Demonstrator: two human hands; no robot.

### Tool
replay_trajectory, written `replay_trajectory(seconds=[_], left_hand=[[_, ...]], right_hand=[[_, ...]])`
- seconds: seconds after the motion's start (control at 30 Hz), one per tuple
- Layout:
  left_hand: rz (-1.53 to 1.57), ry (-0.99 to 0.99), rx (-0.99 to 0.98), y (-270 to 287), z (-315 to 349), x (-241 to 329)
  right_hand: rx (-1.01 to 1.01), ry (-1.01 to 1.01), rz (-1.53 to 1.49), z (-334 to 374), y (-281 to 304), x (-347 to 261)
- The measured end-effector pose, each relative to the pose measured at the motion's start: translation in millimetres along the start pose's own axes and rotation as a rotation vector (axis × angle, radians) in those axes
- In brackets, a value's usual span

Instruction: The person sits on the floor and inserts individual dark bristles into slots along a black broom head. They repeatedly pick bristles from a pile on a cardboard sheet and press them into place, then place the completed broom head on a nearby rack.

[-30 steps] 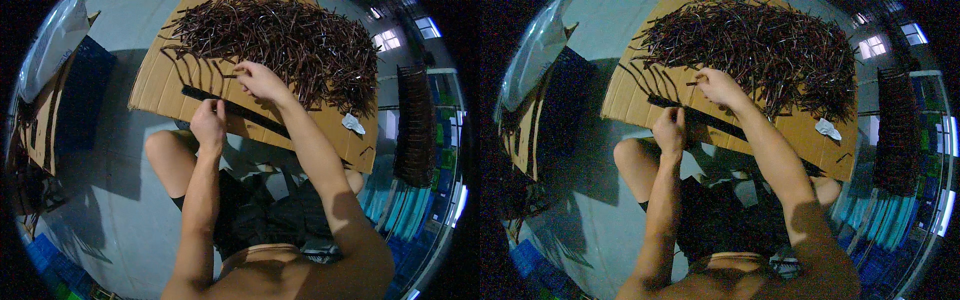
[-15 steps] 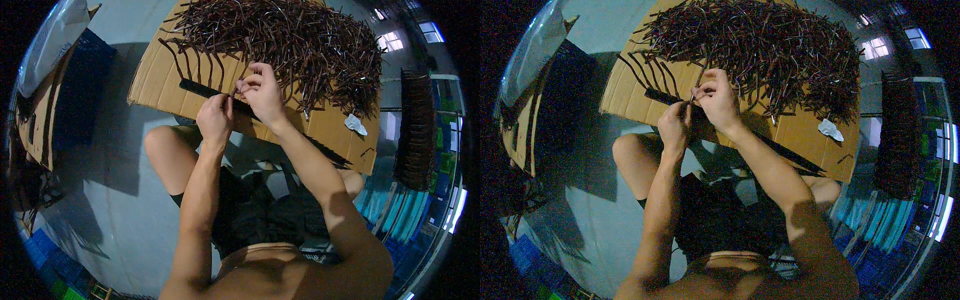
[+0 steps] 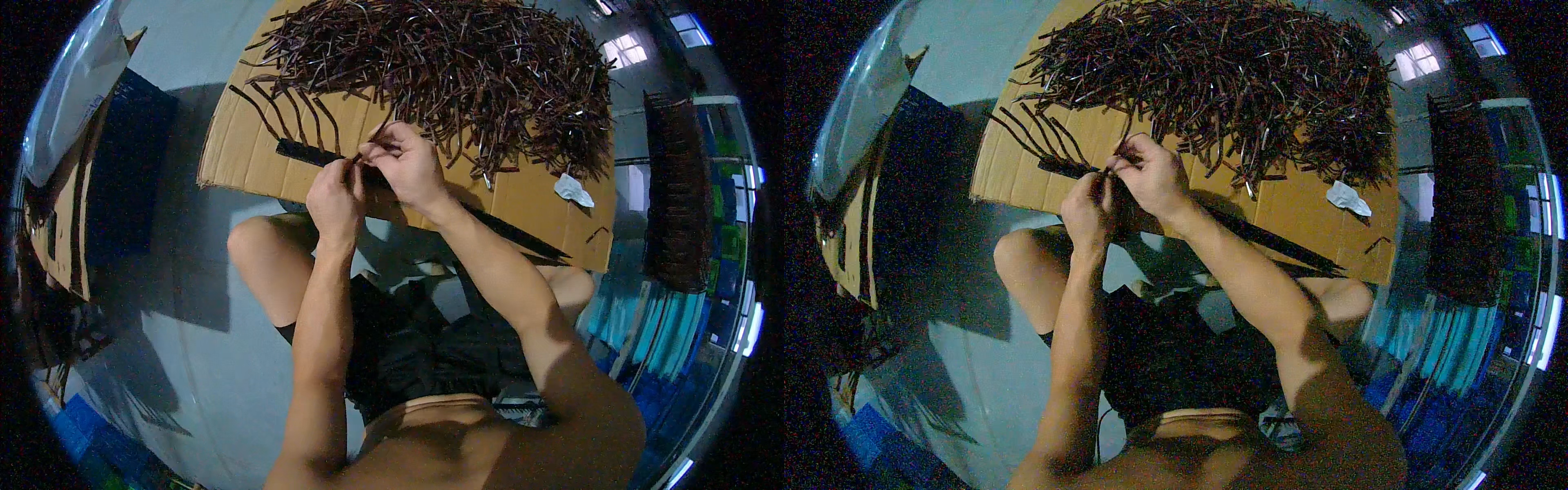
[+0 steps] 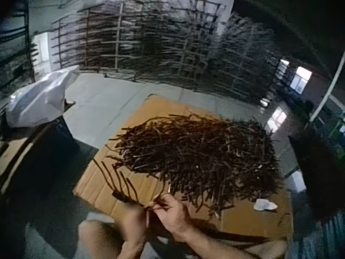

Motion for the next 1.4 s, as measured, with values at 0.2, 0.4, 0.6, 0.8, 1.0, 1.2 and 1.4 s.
replay_trajectory(seconds=[0.2,0.4,0.6,0.8,1.0,1.2,1.4], left_hand=[[-0.069,0.047,-0.053,1,-1,-4],[-0.056,0.175,0.077,15,-7,-11],[0.149,0.066,0.04,4,-1,-2],[0.153,0.14,-0.04,-2,-2,-3],[0.073,0.136,-0.036,-1,-3,-2],[0.138,0.135,0.044,3,0,-5],[0.073,-0.026,0.086,5,0,-2]], right_hand=[[-0.061,0.258,0.5,8,0,-40],[0.05,-0.035,0.649,-46,81,12],[0.263,-0.096,0.87,-64,106,49],[0.248,-0.175,0.755,-64,108,60],[-0.062,-0.483,0.229,-22,79,51],[-0.073,-0.466,-0.117,-13,48,28],[-0.068,0.008,0.006,-8,6,-14]])
Point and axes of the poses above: each hand's wrist, its own z-axis away from the middle knuckle, its own y-axis out of the back of the hand, x = y × z, the point moved 7 cm from there along -z, towards the middle knuckle, and after that the axes turned 15 degrees about z, right-handed, at the moved point
